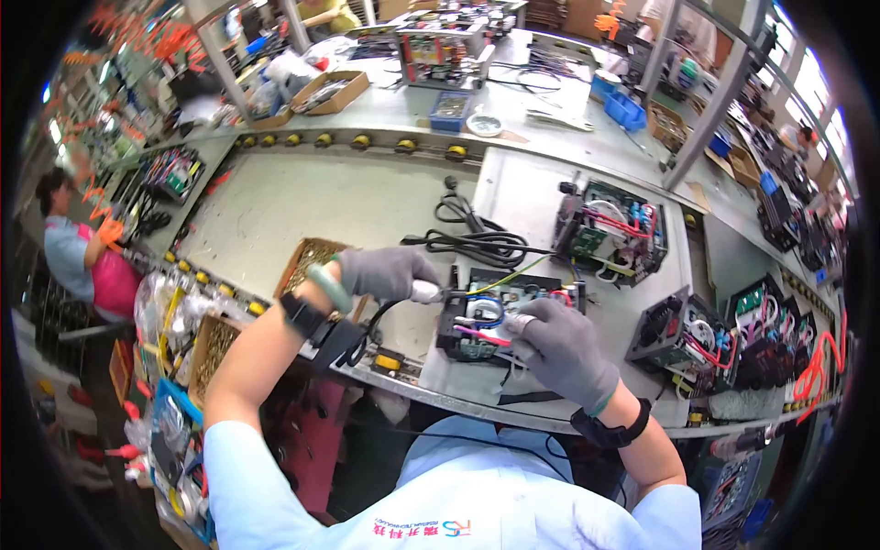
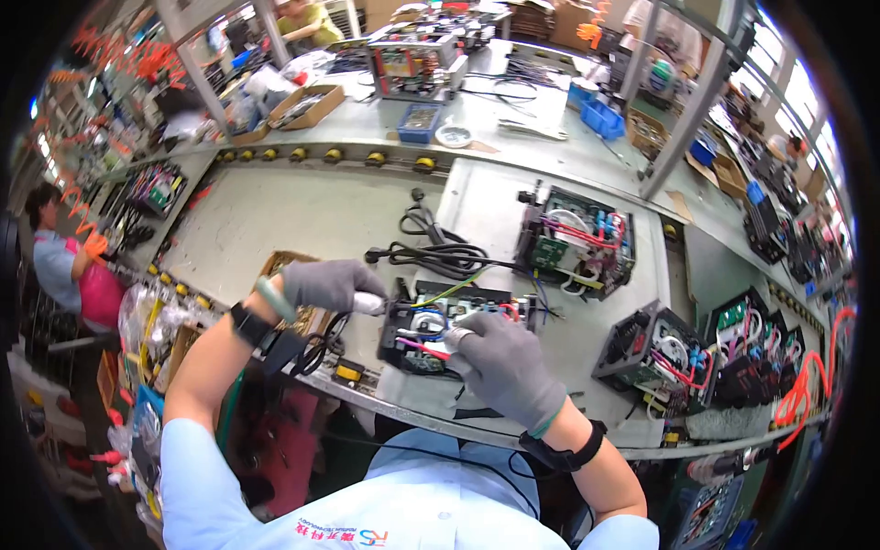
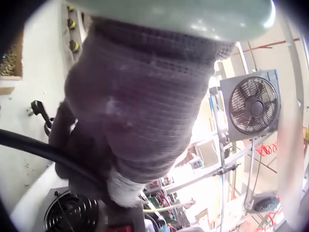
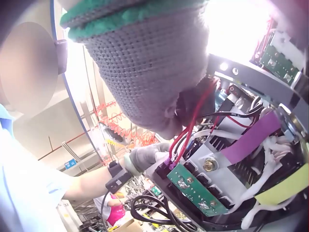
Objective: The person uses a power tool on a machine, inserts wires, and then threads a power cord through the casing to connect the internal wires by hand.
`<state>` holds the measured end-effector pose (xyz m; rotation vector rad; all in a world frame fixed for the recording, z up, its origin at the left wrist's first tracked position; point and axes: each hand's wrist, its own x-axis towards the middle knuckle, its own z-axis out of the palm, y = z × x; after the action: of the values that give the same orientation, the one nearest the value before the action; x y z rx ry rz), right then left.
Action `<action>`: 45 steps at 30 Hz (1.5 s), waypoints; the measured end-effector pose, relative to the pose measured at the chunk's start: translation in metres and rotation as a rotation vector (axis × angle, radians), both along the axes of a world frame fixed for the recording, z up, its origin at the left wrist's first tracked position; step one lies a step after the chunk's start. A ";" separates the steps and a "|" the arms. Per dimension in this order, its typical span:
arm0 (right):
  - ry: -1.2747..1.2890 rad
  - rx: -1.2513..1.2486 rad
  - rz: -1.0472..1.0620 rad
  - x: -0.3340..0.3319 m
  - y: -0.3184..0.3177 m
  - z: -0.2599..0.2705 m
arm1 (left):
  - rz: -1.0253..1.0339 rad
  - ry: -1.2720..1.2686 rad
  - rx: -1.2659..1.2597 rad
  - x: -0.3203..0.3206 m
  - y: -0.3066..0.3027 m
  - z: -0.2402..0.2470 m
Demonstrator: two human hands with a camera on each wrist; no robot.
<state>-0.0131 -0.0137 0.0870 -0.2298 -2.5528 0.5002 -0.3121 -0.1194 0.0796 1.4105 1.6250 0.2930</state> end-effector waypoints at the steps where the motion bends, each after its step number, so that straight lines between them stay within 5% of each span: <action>1: 0.030 -0.017 0.034 0.003 -0.001 0.001 | -0.028 0.200 0.053 0.017 -0.003 0.020; 5: 0.141 -0.033 -0.023 0.028 0.008 0.018 | -0.167 0.861 0.392 0.052 -0.021 0.021; 9: 0.228 -0.257 -0.265 0.058 0.053 0.036 | -0.116 0.833 0.703 0.050 -0.029 0.008; 10: 0.202 -0.413 -0.321 0.062 0.071 0.027 | -0.121 0.766 0.590 0.045 -0.026 0.013; 13: -0.007 -0.567 -0.385 0.053 0.123 -0.038 | -0.019 -0.007 0.088 0.004 0.002 0.022; 14: -0.242 -0.380 -0.530 0.045 0.137 -0.072 | 0.039 -0.014 0.102 -0.008 0.019 0.014; 17: -0.545 -0.407 -0.655 0.013 0.138 -0.107 | 0.298 0.239 0.342 0.021 0.071 0.038; 20: -0.417 -0.279 -0.572 -0.002 0.126 -0.120 | 0.122 0.095 0.365 0.044 0.108 0.028; 23: -0.052 -0.580 -0.380 -0.004 0.122 -0.075 | -0.110 0.497 0.666 0.071 0.133 0.019; 26: -0.074 0.041 -0.320 -0.009 0.118 -0.009 | -0.152 0.370 0.532 0.092 0.146 0.030; 28: -0.027 0.152 -0.281 -0.006 0.119 0.021 | -0.105 0.122 0.340 0.095 0.147 0.025; 30: 0.022 0.263 -0.235 -0.007 0.124 0.035 | -0.068 0.105 0.634 0.091 0.138 0.025; 34: 0.037 0.439 -0.278 0.003 0.135 0.053 | 0.016 0.612 0.871 0.067 0.128 0.060; 37: 0.378 0.459 -0.513 0.011 0.139 0.063 | 0.250 0.426 1.063 0.049 0.134 0.083; 39: 0.599 -0.451 -0.460 0.021 0.122 0.067 | 0.503 0.008 1.039 0.059 0.135 0.105; 40: 0.489 -0.597 -0.396 0.028 0.120 0.065 | 0.502 0.002 1.053 0.074 0.137 0.109; 42: 0.448 -0.737 -0.231 0.031 0.109 0.061 | 0.475 0.137 1.217 0.118 0.147 0.106; 44: 0.582 -0.581 -0.162 0.028 0.099 0.058 | 0.329 -0.072 1.121 0.155 0.153 0.085; 45: 0.478 -0.699 -0.168 0.040 0.092 0.067 | 0.223 0.005 1.094 0.174 0.148 0.076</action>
<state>0.0267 0.0778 0.1536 -0.4966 -1.8026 1.2054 -0.1381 0.0286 0.1551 1.9701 1.6763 1.4714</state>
